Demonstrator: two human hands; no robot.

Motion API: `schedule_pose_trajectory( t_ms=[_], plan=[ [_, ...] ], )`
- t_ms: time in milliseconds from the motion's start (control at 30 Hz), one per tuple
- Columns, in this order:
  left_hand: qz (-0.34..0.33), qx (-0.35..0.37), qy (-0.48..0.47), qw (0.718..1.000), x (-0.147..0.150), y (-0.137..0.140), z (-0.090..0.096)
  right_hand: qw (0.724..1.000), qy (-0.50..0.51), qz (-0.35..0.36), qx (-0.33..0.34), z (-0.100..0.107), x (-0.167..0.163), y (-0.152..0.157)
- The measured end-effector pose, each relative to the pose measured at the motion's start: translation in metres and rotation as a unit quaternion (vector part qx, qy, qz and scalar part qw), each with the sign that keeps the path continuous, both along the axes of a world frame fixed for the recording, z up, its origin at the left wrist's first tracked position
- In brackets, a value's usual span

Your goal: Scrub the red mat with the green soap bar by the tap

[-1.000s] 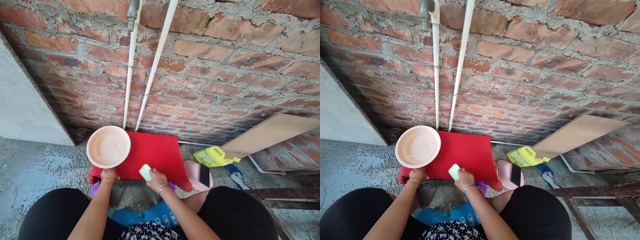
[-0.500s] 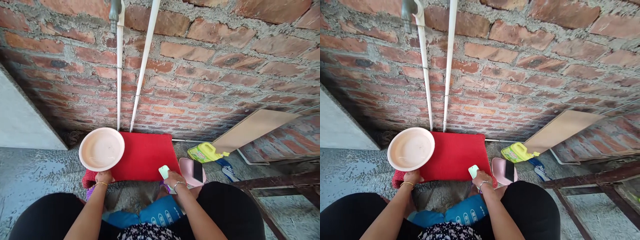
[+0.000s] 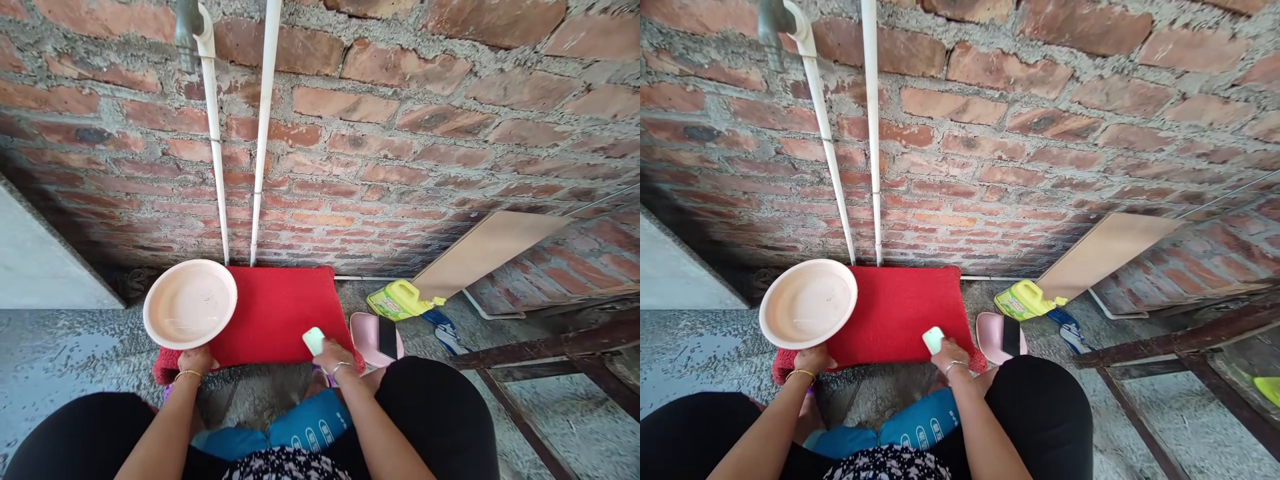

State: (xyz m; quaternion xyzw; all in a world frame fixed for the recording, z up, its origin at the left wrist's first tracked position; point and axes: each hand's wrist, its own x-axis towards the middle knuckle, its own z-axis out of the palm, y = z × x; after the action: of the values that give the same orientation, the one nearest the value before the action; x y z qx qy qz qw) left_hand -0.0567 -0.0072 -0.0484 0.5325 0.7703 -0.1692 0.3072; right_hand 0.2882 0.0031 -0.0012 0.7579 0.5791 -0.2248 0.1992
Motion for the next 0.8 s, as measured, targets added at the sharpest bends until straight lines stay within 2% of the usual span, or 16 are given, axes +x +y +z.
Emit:
schedule_pose_trajectory(
  t_ms=[100,233,367,533,700,800],
  plan=[
    [-0.005,-0.015,0.01,1.0,0.001,0.001,0.002,0.999,-0.001,-0.016,0.032,0.005,0.026,-0.001],
    [-0.016,-0.014,0.01,1.0,0.001,0.002,0.003,0.996,0.055,0.03,0.071,0.002,0.021,-0.024],
    [-0.015,-0.029,0.019,0.999,0.003,0.002,0.003,0.993,0.078,0.038,0.079,-0.001,0.016,-0.038],
    [-0.013,-0.012,0.022,1.0,0.004,0.0,0.002,0.995,0.065,0.016,0.076,-0.001,0.021,-0.015],
    [-0.014,-0.004,0.026,1.0,0.005,0.002,0.001,0.995,-0.006,-0.071,0.071,0.013,0.035,0.005],
    [0.002,-0.015,0.027,1.0,0.007,0.003,0.003,0.993,0.008,-0.038,0.111,0.015,0.017,0.006]
  ],
)
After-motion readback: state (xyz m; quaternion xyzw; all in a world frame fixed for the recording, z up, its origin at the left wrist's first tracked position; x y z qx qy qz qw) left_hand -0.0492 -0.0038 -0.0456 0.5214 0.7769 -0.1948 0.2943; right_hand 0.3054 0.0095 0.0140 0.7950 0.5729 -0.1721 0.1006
